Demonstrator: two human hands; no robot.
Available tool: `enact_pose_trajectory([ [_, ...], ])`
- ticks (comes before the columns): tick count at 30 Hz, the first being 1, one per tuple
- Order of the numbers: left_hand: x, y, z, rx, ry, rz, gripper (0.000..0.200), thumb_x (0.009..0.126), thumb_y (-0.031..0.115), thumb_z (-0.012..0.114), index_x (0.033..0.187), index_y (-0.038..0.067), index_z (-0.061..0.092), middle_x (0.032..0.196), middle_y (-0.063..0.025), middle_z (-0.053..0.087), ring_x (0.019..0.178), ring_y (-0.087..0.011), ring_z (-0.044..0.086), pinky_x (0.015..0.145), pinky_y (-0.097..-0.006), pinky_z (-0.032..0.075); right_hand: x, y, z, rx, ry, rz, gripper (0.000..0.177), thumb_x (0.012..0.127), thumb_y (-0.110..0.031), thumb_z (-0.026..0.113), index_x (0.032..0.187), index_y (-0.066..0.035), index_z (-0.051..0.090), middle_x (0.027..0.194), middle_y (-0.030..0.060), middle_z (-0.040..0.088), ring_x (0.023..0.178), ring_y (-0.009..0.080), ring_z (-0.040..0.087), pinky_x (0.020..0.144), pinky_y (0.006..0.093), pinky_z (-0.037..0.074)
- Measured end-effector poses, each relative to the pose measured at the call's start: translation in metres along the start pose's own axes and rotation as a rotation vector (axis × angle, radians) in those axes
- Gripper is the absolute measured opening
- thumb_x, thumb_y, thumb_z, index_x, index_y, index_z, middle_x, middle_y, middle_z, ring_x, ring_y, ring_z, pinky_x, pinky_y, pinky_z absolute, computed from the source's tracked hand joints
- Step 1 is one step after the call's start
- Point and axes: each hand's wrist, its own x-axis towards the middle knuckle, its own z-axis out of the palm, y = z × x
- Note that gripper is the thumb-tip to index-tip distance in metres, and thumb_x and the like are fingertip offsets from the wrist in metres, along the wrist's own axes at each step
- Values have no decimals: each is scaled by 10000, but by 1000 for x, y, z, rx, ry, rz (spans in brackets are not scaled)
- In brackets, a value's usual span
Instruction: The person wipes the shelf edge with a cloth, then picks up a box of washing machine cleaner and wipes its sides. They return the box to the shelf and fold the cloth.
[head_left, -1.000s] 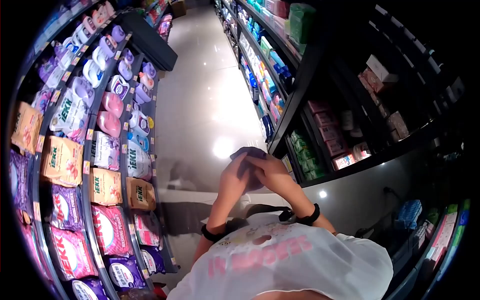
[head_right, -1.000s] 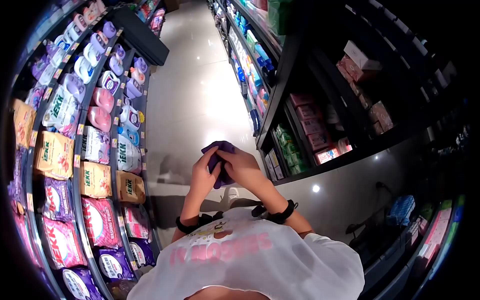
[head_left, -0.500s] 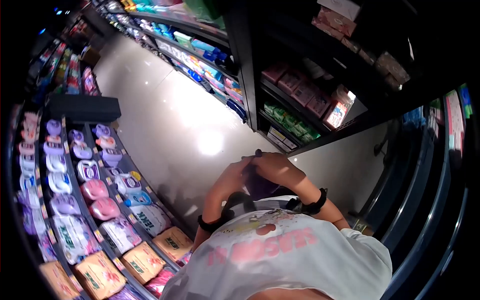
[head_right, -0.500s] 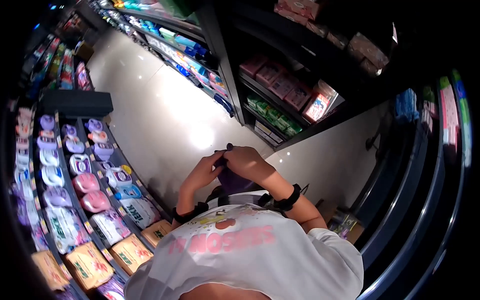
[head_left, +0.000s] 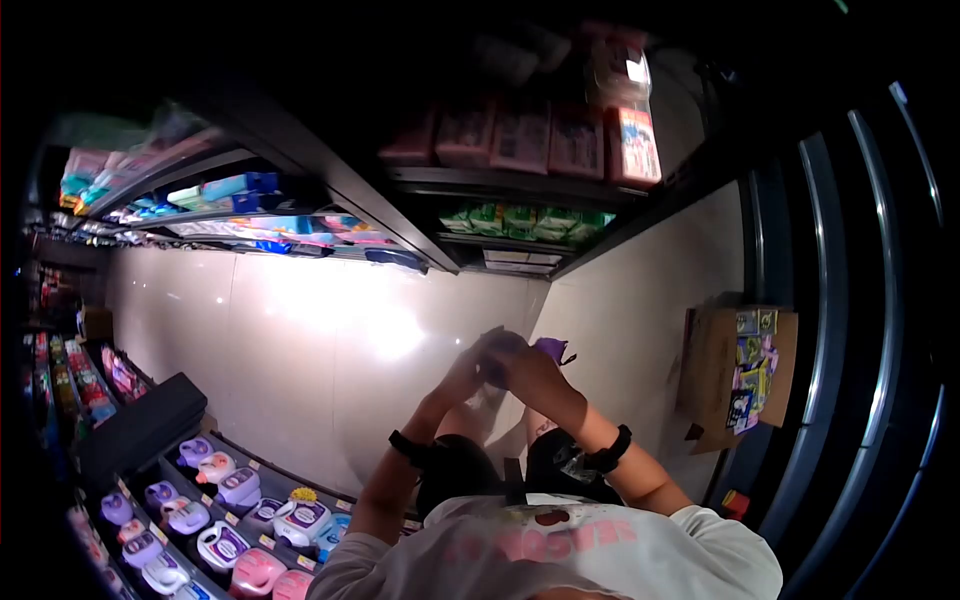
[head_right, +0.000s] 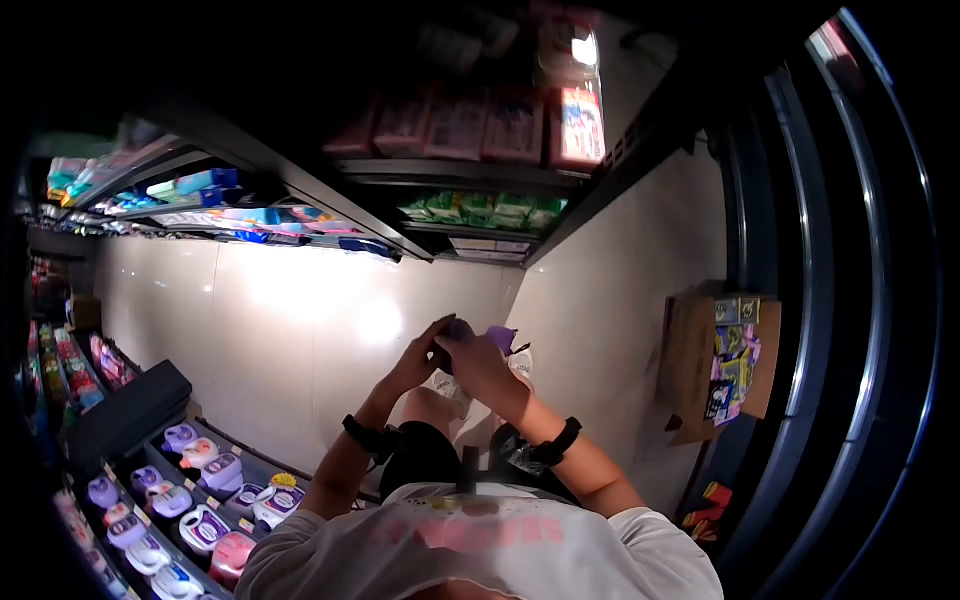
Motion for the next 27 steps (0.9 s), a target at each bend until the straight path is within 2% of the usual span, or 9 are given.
enact_pose_trajectory([
  [4, 36, -84, 13, -27, 157, -2, 647, 797, -108, 483, 1381, 92, 287, 1175, -159, 534, 972, -231, 575, 823, -311, 467, 20, 65, 40, 144, 276, 69, 277, 793, -77, 508, 1052, -88, 605, 1046, 155, 572, 829, 341, 601, 709, 398, 510],
  [5, 46, -108, 16, 43, 204, 21, 581, 775, -121, 488, 1311, 71, 371, 1137, -145, 561, 971, -226, 580, 829, -303, 465, 28, 98, 63, 164, 311, 99, 280, 760, -72, 522, 1021, -92, 620, 1047, 143, 577, 838, 340, 601, 734, 410, 504],
  [9, 88, -176, 3, 179, -4, -106, 242, 803, -3, 472, 1036, 26, 531, 942, -125, 622, 877, -206, 597, 752, -302, 472, 54, 196, 118, 150, 239, 25, 232, 710, -96, 559, 925, -90, 646, 919, 152, 619, 848, 337, 596, 772, 413, 487],
  [11, 106, -198, -3, 146, -73, -99, 174, 789, -17, 487, 958, 11, 516, 813, -97, 589, 745, -172, 560, 691, -279, 461, 67, 230, 142, 175, 156, 109, 220, 707, -113, 574, 914, -100, 646, 879, 143, 626, 836, 321, 599, 766, 402, 483],
  [14, 120, -242, -11, 245, -9, -40, 165, 800, -30, 484, 958, 9, 509, 809, -87, 582, 743, -158, 561, 659, -272, 461, 91, 266, 176, 84, 211, 122, 219, 721, -112, 576, 929, -116, 645, 874, 138, 627, 834, 317, 603, 763, 399, 485],
  [17, 117, -270, -21, 181, -5, -150, 232, 807, -62, 519, 1024, 8, 478, 848, -88, 575, 781, -161, 569, 708, -286, 470, 118, 292, 215, 96, 246, 87, 216, 742, -94, 564, 939, -127, 644, 870, 136, 628, 822, 308, 608, 746, 392, 491],
  [20, 110, -303, -41, 274, 119, 5, 253, 804, -81, 541, 1032, 8, 478, 897, -73, 554, 843, -144, 566, 724, -274, 476, 143, 314, 243, 152, 304, -162, 236, 756, -51, 538, 958, -124, 637, 858, 145, 625, 770, 302, 605, 703, 397, 488],
  [25, 135, -309, -51, 358, 83, 156, 317, 777, -59, 598, 1062, 23, 488, 966, -94, 587, 880, -181, 601, 766, -293, 475, 144, 328, 206, 242, 212, -240, 316, 768, -31, 508, 1022, -164, 641, 769, 144, 599, 667, 263, 589, 640, 361, 480],
  [27, 151, -308, -38, 386, -11, 213, 296, 779, -38, 610, 1045, 24, 493, 924, -98, 591, 856, -185, 600, 760, -299, 468, 126, 324, 176, -192, 124, -199, 355, 763, -29, 506, 1052, -188, 636, 785, 150, 595, 697, 273, 594, 663, 360, 488],
])
